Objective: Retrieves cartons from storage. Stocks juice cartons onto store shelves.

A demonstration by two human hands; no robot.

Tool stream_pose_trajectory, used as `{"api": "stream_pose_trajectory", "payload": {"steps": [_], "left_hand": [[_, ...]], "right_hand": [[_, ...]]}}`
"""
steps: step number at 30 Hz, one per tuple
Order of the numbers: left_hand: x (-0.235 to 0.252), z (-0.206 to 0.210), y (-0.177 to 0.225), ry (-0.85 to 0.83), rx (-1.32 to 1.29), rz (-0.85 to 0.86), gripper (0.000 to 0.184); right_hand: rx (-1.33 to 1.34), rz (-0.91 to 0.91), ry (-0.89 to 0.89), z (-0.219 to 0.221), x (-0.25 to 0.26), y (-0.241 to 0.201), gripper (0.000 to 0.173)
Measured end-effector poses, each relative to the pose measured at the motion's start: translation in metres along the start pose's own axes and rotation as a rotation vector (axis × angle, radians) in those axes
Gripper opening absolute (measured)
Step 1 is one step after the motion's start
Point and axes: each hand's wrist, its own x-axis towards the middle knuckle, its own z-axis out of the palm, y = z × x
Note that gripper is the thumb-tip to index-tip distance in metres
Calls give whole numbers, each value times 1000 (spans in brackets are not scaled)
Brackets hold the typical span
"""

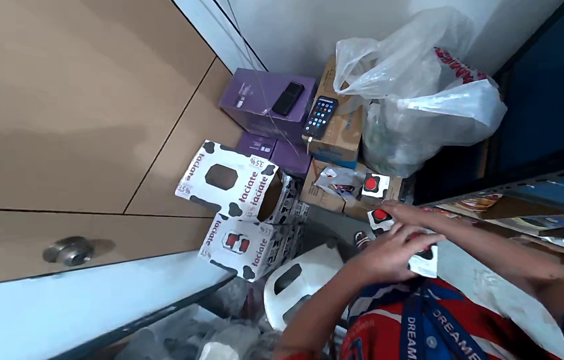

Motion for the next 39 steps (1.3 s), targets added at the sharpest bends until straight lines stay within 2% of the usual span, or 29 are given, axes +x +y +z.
{"api": "stream_pose_trajectory", "payload": {"steps": [5, 8, 11, 14, 17, 19, 20, 21, 22, 25, 28, 30, 32, 34, 36, 39], "left_hand": [[57, 23, 24, -271, -52, 290, 73], [84, 30, 48, -345, -134, 396, 73], [94, 32, 65, -367, -349, 492, 69], [96, 35, 67, -426, -505, 523, 62], [97, 44, 58, -441, -520, 515, 63], [95, 40, 48, -440, -394, 459, 75], [93, 31, 39, -428, -311, 394, 83], [89, 18, 27, -402, -212, 284, 89], [86, 4, 11, -353, -113, 141, 91], [82, -34, -48, -184, 191, -336, 88], [79, -30, -122, -176, 364, -647, 99], [73, -10, -158, -110, 367, -717, 97], [70, 5, -167, 7, 366, -728, 85], [68, 16, -156, 40, 376, -741, 74], [59, 40, -145, 66, 394, -730, 79], [31, 93, -123, 277, 386, -716, 79]], "right_hand": [[-15, 7, -38, -7, -20, 19, 81], [-78, 39, -91, 0, -25, 19, 78], [-129, 100, -168, 7, -38, 11, 78], [-129, 139, -204, 10, -55, -14, 74], [-116, 71, -147, 9, -74, -30, 59], [-133, 90, -112, -3, -89, -58, 43], [-128, 253, -184, -20, -95, -93, 41], [-84, 315, -241, -31, -95, -109, 41], [-59, 252, -210, -28, -94, -100, 41], [5, 104, -161, 6, -78, -33, 78], [-92, 51, -197, 18, -75, -16, 84], [-141, 40, -244, 15, -80, -14, 82], [-176, 18, -264, 14, -87, -7, 83], [-215, -10, -292, 15, -93, 1, 83], [-260, -45, -334, 17, -102, 11, 84], [-327, -98, -414, 13, -114, 23, 85]]}}
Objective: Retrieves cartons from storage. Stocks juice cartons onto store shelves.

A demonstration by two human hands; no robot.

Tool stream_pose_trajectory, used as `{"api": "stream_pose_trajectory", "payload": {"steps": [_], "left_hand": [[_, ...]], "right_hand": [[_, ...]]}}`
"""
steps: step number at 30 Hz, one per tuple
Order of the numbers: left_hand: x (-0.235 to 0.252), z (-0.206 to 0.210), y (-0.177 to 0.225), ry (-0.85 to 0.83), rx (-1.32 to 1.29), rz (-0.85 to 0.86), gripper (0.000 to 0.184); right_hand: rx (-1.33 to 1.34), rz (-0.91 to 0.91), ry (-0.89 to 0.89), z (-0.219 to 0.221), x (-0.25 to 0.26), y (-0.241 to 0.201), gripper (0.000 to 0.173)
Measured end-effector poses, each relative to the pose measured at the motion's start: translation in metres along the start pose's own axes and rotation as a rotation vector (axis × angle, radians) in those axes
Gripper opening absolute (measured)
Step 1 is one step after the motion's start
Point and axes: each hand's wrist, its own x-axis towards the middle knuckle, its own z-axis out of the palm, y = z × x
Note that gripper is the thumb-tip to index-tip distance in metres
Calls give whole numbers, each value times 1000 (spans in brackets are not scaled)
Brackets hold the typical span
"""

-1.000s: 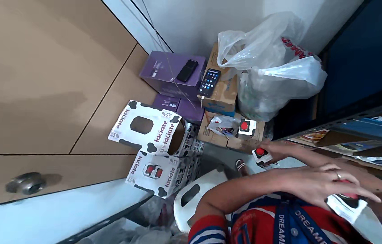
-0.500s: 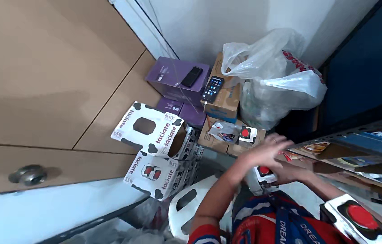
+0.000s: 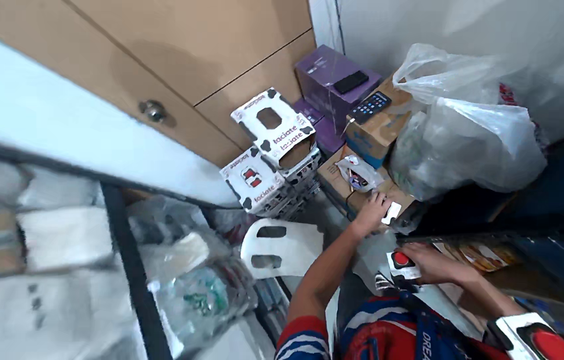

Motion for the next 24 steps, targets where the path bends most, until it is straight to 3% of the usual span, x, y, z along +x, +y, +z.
{"api": "stream_pose_trajectory", "payload": {"steps": [4, 6, 12, 15, 20, 24], "left_hand": [[-86, 55, 26, 271, -206, -259, 74], [-131, 79, 43, 349, -333, -447, 80], [-275, 191, 104, 504, -573, -1006, 87], [-344, 260, 134, 682, -604, -1310, 92], [-443, 324, 175, 875, -684, -1700, 100], [-507, 379, 220, 1040, -778, -1988, 101]], "right_hand": [[-165, -59, -106, 17, -11, 6, 83], [-264, -62, -183, 26, -14, -1, 81], [-486, -150, -318, 58, -14, -39, 83], [-537, -271, -346, 78, -3, -60, 85], [-721, -477, -464, 126, 19, -131, 83], [-921, -648, -563, 197, 31, -212, 80]]}}
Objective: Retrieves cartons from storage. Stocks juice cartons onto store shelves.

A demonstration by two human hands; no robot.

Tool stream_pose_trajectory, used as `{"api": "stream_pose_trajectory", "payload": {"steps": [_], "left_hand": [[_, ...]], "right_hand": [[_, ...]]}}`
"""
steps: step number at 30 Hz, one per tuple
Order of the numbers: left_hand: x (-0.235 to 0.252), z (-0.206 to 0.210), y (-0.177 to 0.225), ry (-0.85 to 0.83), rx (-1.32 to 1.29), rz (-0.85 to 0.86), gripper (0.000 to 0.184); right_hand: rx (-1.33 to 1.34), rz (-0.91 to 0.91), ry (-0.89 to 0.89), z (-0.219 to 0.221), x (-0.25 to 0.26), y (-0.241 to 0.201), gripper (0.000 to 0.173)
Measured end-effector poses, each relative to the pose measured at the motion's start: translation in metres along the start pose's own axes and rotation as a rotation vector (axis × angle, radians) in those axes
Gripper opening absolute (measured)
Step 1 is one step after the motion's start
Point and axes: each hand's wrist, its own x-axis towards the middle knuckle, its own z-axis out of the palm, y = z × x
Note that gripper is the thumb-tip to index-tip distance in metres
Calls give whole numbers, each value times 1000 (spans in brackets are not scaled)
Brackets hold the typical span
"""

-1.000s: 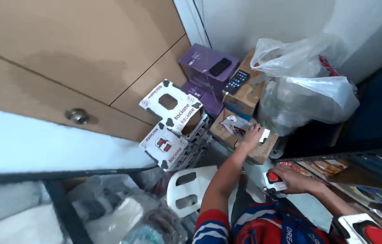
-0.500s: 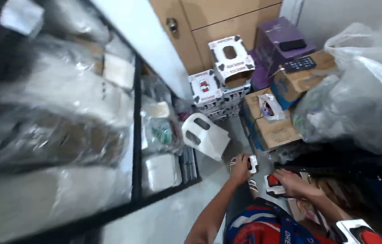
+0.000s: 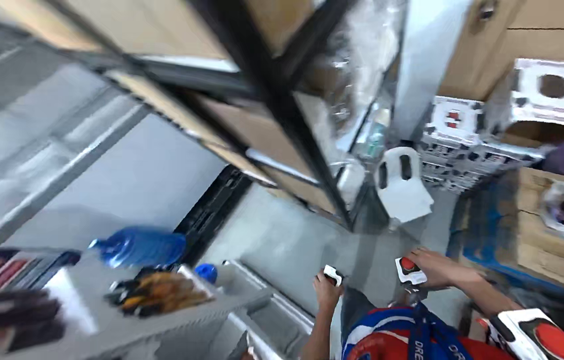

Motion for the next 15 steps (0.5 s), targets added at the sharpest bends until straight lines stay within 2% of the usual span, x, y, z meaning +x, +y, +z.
{"api": "stream_pose_trajectory", "payload": {"steps": [3, 7, 11, 15], "left_hand": [[-8, -33, -66, 57, -68, -179, 104], [5, -63, -150, 163, -238, -313, 111], [15, -110, -179, 114, -255, -459, 104], [31, -139, -209, 128, -320, -603, 105]], "right_hand": [[-103, -86, -30, -18, 62, -62, 82], [-135, -224, -30, -44, 136, -148, 84], [-219, -373, -112, -62, 203, -235, 85], [-322, -470, -199, -85, 264, -314, 86]]}}
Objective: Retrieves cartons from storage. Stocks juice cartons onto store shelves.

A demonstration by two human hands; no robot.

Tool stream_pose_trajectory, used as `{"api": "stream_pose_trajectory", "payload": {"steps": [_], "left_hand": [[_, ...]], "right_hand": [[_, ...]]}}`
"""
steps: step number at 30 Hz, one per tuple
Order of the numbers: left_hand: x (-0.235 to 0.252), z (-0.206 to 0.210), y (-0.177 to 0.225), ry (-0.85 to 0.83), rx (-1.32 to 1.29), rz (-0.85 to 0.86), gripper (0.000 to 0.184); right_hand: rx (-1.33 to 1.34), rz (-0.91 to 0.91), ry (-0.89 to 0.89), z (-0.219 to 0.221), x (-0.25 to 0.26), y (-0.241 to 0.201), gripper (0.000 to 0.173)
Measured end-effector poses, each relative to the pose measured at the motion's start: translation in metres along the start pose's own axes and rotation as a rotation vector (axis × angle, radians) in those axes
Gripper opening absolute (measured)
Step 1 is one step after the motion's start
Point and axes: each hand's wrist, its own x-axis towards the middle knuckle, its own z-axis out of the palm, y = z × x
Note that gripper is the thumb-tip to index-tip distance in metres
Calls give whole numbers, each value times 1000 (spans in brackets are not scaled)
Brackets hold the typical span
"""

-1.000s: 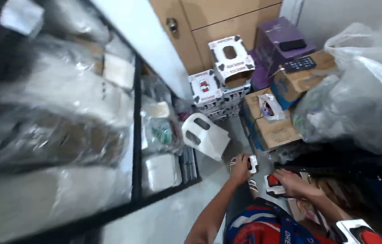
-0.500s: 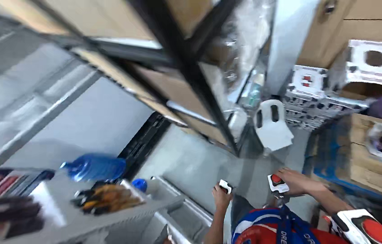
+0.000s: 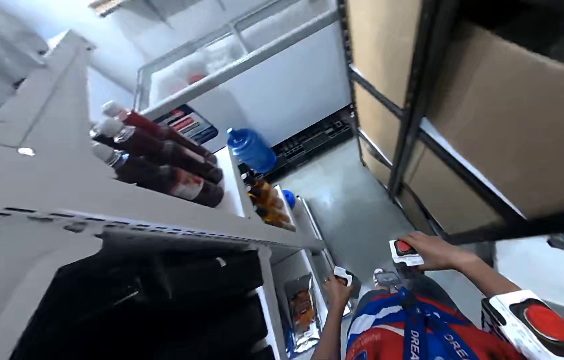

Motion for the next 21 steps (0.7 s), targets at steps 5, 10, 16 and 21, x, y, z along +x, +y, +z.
{"api": "stream_pose_trajectory", "payload": {"steps": [5, 10, 16, 21], "left_hand": [[41, -17, 19, 32, -139, -131, 106], [109, -48, 72, 18, -183, -191, 102], [220, -120, 152, 71, -225, -181, 105], [285, -209, 212, 247, -358, -174, 106]], "right_hand": [[-122, -64, -118, -72, 91, -24, 85], [-188, -125, -163, -148, 192, -25, 86], [-248, -209, -227, -252, 321, -15, 85], [-296, -217, -264, -338, 399, -34, 88]]}}
